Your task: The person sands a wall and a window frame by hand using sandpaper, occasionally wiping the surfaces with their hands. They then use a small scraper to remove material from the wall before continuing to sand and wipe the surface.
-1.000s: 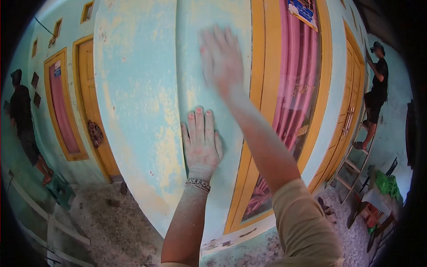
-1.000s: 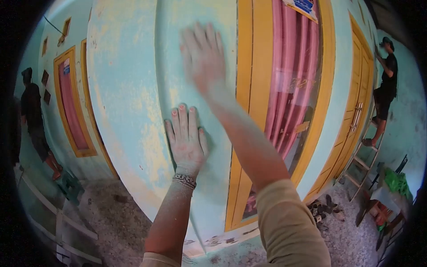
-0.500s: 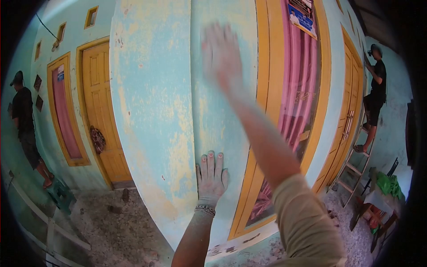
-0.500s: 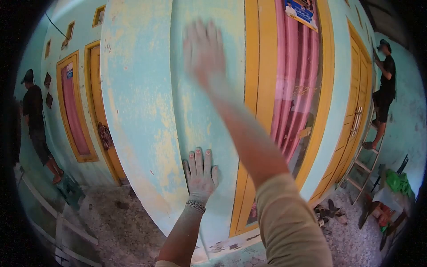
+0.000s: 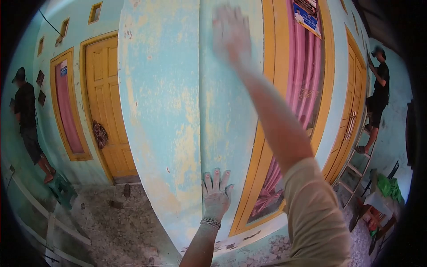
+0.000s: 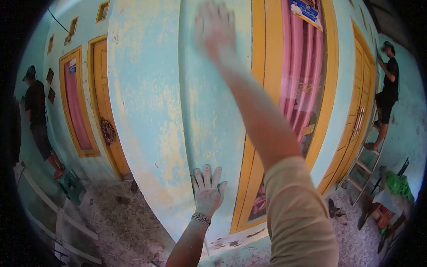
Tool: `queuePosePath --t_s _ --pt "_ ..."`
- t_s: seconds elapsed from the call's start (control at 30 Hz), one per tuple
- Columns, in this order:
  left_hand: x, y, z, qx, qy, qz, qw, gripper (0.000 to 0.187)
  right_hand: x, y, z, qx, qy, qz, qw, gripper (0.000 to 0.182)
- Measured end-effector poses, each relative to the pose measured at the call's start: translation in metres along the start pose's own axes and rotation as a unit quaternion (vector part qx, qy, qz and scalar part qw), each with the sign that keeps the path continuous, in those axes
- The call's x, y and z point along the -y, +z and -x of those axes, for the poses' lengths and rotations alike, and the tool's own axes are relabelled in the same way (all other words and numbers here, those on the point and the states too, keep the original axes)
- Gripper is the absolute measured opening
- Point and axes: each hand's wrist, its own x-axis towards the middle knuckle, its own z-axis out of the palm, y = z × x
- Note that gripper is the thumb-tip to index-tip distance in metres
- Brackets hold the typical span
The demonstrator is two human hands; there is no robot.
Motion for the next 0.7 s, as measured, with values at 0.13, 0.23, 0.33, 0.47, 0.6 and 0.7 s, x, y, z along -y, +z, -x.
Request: queuePosePath --t_s 0.13,0.23,0.33,0.47,0.6,0.7 --pt "0.000 0.002 0.002 0.010 0.008 0.005 1.000 0.071 0.040 -0.041 0.151 0.073 0.036 0.011 0.997 0.048" --pt "0.002 0.001 0.007 0.029 0.023 0.006 0.999 0.075 0.053 -0.061 0.201 0.096 0.049 -0.004 0.994 0.048" --pt "0.002 0.000 0.007 0.064 0.014 0.019 0.998 0.077 0.030 -0.041 0.144 0.067 0.020 0.019 0.997 0.048" --pt "-0.005 -0.016 -0.002 0.081 -0.013 0.061 0.995 0.073 -0.043 0.028 -0.025 -0.021 -0.054 0.166 0.985 0.047" --pt "0.002 -0.010 -0.001 0.028 0.007 0.154 0.988 0.073 -0.078 0.095 -0.042 -0.158 -0.009 -0.392 0.906 0.041" --pt "0.004 -0.006 0.000 0.027 -0.009 0.125 0.992 0.076 -0.005 0.021 0.042 -0.032 -0.028 0.119 0.992 0.044"
